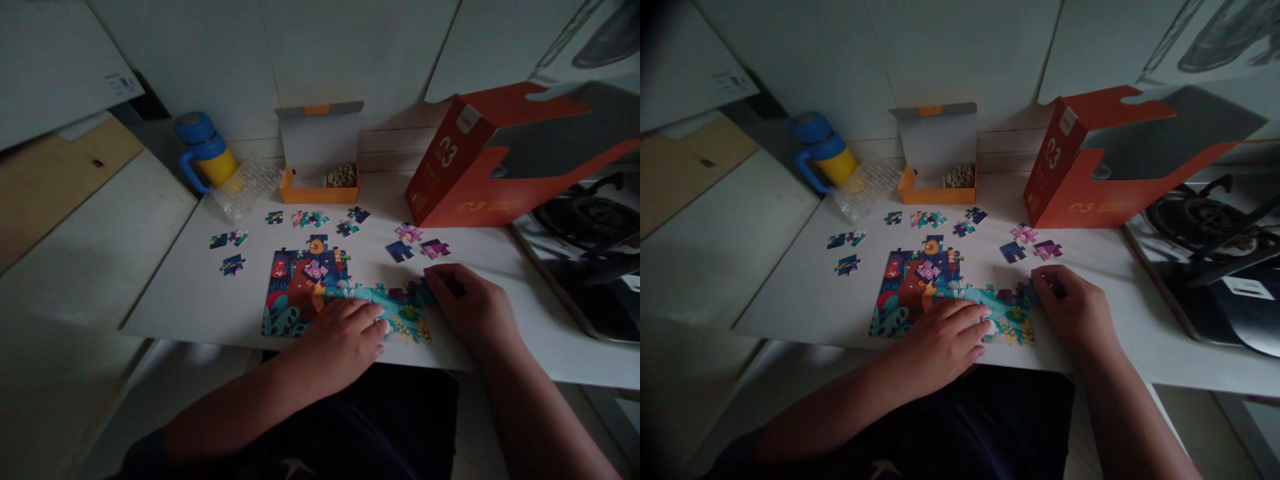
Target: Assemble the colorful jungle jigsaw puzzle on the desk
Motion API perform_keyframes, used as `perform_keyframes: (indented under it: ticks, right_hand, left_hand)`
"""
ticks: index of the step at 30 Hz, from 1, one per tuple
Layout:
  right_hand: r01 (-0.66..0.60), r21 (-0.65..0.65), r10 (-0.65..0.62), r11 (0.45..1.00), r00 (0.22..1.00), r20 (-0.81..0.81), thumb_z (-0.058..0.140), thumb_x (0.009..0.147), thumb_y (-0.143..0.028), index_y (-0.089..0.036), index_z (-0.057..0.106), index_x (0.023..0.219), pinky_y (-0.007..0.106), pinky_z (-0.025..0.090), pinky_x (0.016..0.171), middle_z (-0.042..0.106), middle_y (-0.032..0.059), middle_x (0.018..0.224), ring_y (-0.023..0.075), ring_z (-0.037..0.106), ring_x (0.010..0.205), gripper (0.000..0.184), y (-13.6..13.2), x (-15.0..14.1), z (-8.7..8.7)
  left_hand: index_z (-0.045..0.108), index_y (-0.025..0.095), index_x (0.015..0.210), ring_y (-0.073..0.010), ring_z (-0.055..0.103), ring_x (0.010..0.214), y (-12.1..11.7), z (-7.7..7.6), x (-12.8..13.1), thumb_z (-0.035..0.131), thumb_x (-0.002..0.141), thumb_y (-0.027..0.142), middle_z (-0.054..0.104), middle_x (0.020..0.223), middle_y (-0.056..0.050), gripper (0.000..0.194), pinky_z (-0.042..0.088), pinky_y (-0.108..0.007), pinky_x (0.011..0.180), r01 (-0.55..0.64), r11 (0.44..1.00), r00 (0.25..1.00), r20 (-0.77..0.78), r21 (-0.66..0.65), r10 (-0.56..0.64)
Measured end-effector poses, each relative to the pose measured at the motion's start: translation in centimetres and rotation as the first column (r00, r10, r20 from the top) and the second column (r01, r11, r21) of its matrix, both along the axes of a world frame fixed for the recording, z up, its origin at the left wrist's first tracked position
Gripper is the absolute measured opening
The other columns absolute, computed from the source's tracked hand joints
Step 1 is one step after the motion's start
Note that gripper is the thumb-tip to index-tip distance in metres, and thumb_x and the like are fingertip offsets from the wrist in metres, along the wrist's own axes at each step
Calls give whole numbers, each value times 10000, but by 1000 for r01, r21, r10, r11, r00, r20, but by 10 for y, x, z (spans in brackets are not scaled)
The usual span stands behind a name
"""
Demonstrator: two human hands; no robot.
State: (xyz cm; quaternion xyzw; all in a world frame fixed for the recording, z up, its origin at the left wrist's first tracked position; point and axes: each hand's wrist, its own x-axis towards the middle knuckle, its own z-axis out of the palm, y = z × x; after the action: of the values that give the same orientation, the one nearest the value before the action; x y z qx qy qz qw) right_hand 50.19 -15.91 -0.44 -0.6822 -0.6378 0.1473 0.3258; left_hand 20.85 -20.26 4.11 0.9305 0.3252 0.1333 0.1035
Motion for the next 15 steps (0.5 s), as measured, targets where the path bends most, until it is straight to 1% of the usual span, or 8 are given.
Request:
perform_keyframes:
  ticks: [3,4,6,9,11,13,14,15]
  right_hand:
    - [8,-14,-8,1000,1000,23,678,961,-541,-258,794,1095,329,512,603,819,44,872,213,718,667,334,0,2,-2]
    - [7,-14,-7,1000,1000,23,678,960,-547,-256,795,1092,328,509,595,818,44,867,210,714,656,341,0,2,-2]
    - [-6,-15,6,1000,1000,16,676,962,-550,-250,795,1088,327,510,591,820,46,868,207,715,653,346,0,2,-3]
    - [-21,-24,21,1000,1000,9,672,969,-536,-253,793,1095,324,520,610,826,40,890,203,727,675,332,0,2,-2]
    - [-22,-36,22,999,1000,7,675,972,-530,-262,791,1104,320,524,621,826,30,901,200,731,689,321,0,3,-2]
    - [-21,-40,21,999,1000,4,680,974,-526,-265,788,1103,319,523,626,824,25,901,199,733,702,311,0,3,-2]
    - [-22,-38,22,999,1000,2,683,975,-524,-264,787,1098,318,520,625,821,25,894,199,731,701,306,0,3,-2]
    - [-25,-34,25,999,1000,0,685,977,-520,-261,785,1093,319,519,628,819,26,889,198,728,700,301,0,2,-1]
  left_hand:
    - [689,190,1360,-273,622,1350,18,6,-34,599,1104,349,702,1438,-96,314,508,-491,1196,-158,987,987,12,14,158]
    - [695,184,1357,-279,621,1349,27,8,-49,596,1104,345,706,1435,-103,316,492,-506,1214,-215,976,977,3,25,215]
    - [711,174,1328,-277,637,1321,48,11,-83,549,1117,329,712,1418,-118,308,505,-491,1192,-336,941,940,-42,46,338]
    - [726,151,1273,-323,652,1286,84,12,-138,540,1084,313,723,1346,-165,311,514,-503,1153,-532,833,815,-173,153,553]
    - [720,110,1259,-362,652,1269,106,9,-172,540,1053,307,711,1323,-211,337,498,-523,1142,-635,735,689,-257,237,678]
    - [703,81,1282,-382,646,1252,123,6,-199,557,1033,338,698,1293,-236,386,486,-518,1130,-693,666,585,-323,277,744]
    - [707,76,1258,-388,641,1250,130,5,-210,567,1023,341,699,1262,-238,381,473,-513,1135,-711,644,545,-357,282,759]
    - [710,70,1232,-388,631,1259,135,5,-218,567,1020,332,696,1252,-241,366,456,-505,1145,-717,640,523,-393,277,756]
